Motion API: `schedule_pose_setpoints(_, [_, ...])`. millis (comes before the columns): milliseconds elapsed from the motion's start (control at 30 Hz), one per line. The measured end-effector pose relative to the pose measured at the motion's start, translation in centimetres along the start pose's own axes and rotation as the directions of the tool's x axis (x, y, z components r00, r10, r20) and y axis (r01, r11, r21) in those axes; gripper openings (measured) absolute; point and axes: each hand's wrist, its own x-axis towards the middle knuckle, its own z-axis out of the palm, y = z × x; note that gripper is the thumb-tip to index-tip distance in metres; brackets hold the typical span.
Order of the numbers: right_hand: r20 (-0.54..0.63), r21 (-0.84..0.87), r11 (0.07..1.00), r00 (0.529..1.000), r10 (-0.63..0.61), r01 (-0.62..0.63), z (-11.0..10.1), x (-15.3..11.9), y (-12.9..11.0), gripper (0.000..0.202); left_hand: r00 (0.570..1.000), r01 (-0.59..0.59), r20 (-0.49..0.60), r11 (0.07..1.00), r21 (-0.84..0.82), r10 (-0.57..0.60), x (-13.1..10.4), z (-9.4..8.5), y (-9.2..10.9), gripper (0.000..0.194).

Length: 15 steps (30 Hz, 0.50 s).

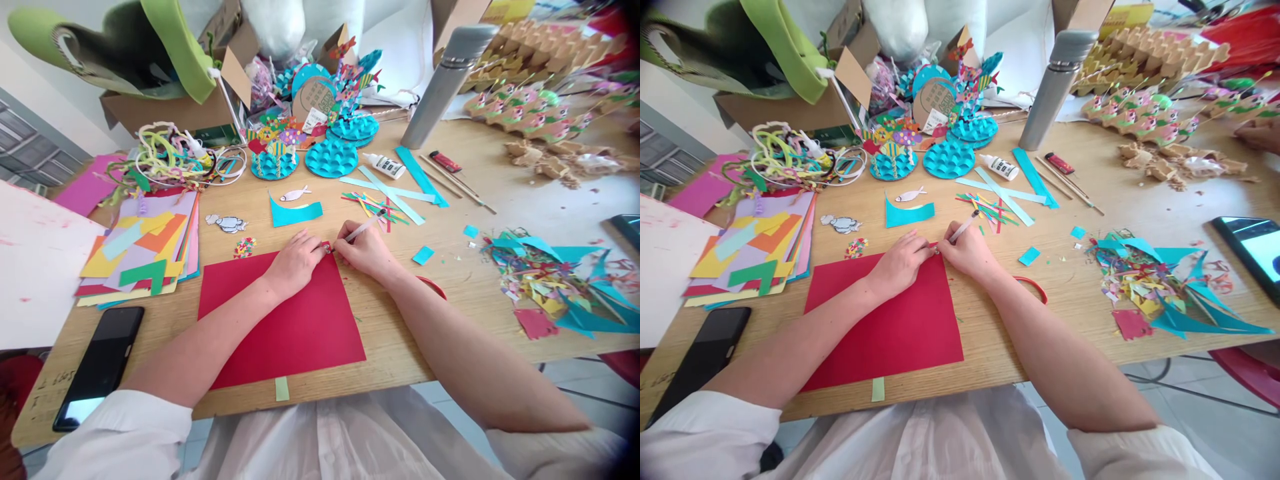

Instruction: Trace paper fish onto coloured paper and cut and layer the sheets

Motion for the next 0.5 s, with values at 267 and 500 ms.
schedule_pose_setpoints(267, [-0.01,0.006,1.0,1.0,-0.001,0.001,-0.05,-0.01,-0.1,0.01,1.0,0.018,0.019,0.999,-0.029,-0.017,0.1,-0.08,0.09,0.035])
schedule_pose_setpoints(500, [-0.007,0.025,1.0,1.0,-0.002,0.002,-0.03,0.0,-0.04,0.008,1.0,0.024,0.021,0.999,-0.042,-0.023,0.01,0.05,0.09,0.03])
